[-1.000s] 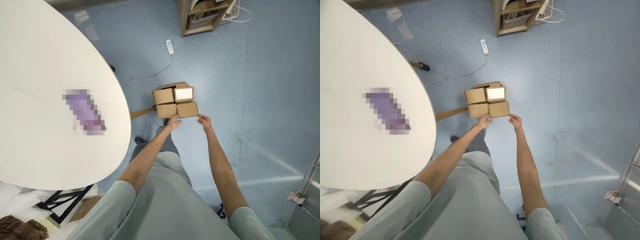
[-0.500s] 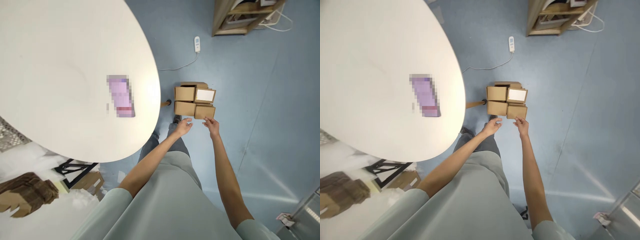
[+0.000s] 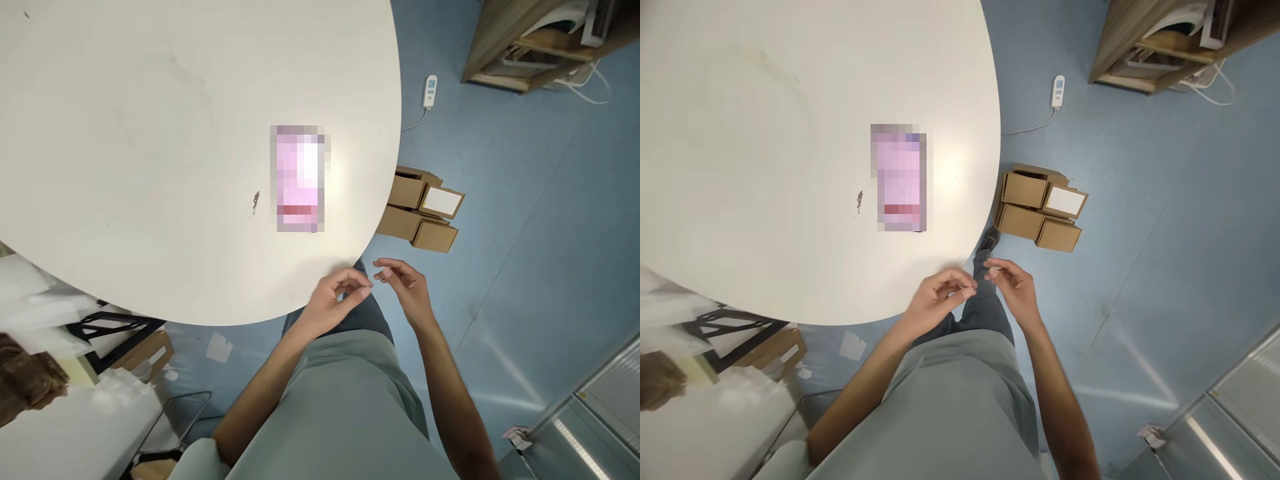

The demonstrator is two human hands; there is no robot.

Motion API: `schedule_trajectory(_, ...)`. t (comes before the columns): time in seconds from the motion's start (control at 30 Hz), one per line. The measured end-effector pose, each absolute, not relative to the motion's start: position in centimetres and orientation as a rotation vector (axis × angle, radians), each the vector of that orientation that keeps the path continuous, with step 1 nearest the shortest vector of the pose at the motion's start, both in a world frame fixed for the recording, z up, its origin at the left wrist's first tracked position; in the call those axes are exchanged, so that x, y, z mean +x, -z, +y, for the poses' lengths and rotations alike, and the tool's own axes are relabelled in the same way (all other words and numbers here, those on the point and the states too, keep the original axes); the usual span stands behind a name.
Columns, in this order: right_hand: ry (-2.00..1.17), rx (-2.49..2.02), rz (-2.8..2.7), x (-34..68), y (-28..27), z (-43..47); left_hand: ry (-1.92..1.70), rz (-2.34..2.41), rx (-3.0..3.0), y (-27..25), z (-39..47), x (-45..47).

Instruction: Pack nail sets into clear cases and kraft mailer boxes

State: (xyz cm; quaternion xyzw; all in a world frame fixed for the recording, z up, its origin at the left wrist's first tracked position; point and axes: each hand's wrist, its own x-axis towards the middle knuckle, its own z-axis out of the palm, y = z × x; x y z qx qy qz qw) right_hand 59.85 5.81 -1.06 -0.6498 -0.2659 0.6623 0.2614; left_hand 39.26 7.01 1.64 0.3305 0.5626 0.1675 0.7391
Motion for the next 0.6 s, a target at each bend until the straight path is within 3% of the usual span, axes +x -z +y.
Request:
schedule_trajectory(0.37, -1.865, -1.693, -0.766, 48.8, -2.5, 4.8, -0.635, 1.345, 0.502, -1.8, 5.4, 26.9)
schedule_trajectory(0.6, -1.856, -1.621, -0.879, 39.2, -6.7, 4.0, -0.789, 1.238, 0.386, -5.8, 1.7, 18.6)
